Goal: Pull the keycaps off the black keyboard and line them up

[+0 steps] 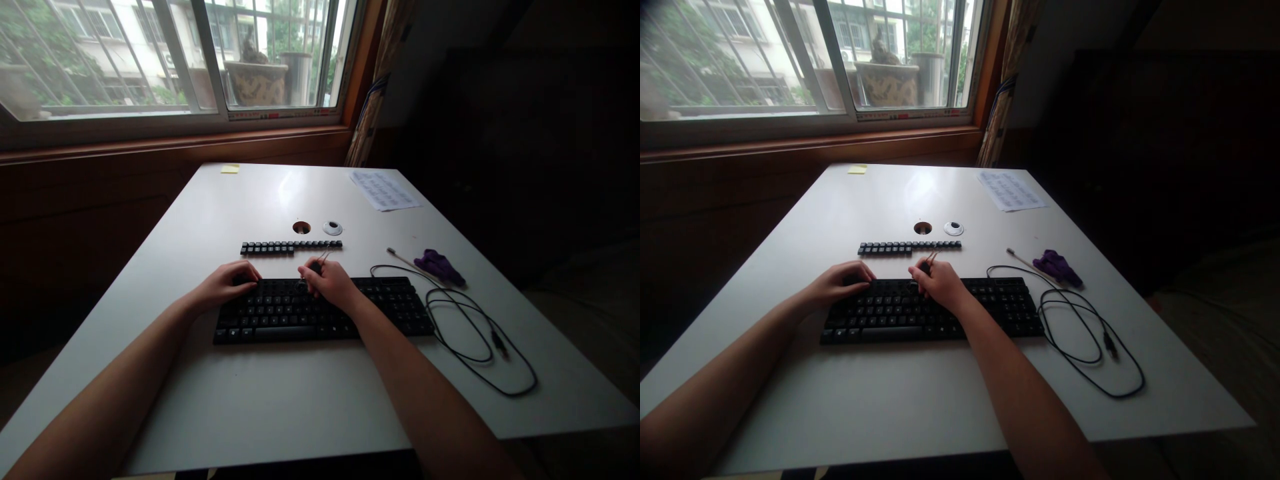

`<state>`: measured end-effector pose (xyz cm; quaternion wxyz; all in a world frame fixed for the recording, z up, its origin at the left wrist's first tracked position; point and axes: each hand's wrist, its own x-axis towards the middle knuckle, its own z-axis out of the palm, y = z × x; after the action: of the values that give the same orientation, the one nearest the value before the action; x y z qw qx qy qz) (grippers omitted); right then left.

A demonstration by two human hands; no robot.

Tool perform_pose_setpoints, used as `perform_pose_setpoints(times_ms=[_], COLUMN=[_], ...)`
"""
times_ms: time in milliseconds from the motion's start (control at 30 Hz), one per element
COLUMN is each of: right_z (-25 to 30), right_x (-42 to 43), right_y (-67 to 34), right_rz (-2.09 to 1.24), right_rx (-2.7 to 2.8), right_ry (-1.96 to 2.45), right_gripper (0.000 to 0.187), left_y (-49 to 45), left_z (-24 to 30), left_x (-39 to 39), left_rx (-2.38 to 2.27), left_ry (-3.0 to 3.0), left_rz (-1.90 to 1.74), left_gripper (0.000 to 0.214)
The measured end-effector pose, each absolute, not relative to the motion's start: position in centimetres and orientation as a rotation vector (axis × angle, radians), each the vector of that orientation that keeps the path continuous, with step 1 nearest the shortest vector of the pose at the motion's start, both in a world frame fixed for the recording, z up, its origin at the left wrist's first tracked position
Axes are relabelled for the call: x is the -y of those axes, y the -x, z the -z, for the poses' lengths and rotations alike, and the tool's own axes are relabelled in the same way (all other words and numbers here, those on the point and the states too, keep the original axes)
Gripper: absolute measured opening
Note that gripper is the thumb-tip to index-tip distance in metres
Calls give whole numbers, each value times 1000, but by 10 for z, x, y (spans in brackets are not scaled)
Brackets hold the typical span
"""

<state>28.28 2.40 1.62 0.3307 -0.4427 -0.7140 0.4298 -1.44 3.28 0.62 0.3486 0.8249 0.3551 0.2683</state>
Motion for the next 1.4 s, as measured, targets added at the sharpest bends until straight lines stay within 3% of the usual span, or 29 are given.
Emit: perform_pose_setpoints(times_ms=[267,467,667,1400], right_z=[-17,-26,-28,-26], right_x=[-22,-18,-11,-11], right_y=[-281,-273,-259,-257], right_rz=[-1207,-1348,-1496,-1555], right_rx=[1748,1636,1531,1632], right_ry=[1067,959,857,792], right_gripper=[32,28,30,31], left_y=[10,-3,-21,-15], left_z=[-13,-22,-24,-24], left_x=[-28,-19,-7,-10], left_rx=[-952,-1033,-1011,-827], left_ry=[-2158,-2350,-2336,-1955], left_rz=[-712,-964,-1052,-820], left_gripper=[18,15,30,33])
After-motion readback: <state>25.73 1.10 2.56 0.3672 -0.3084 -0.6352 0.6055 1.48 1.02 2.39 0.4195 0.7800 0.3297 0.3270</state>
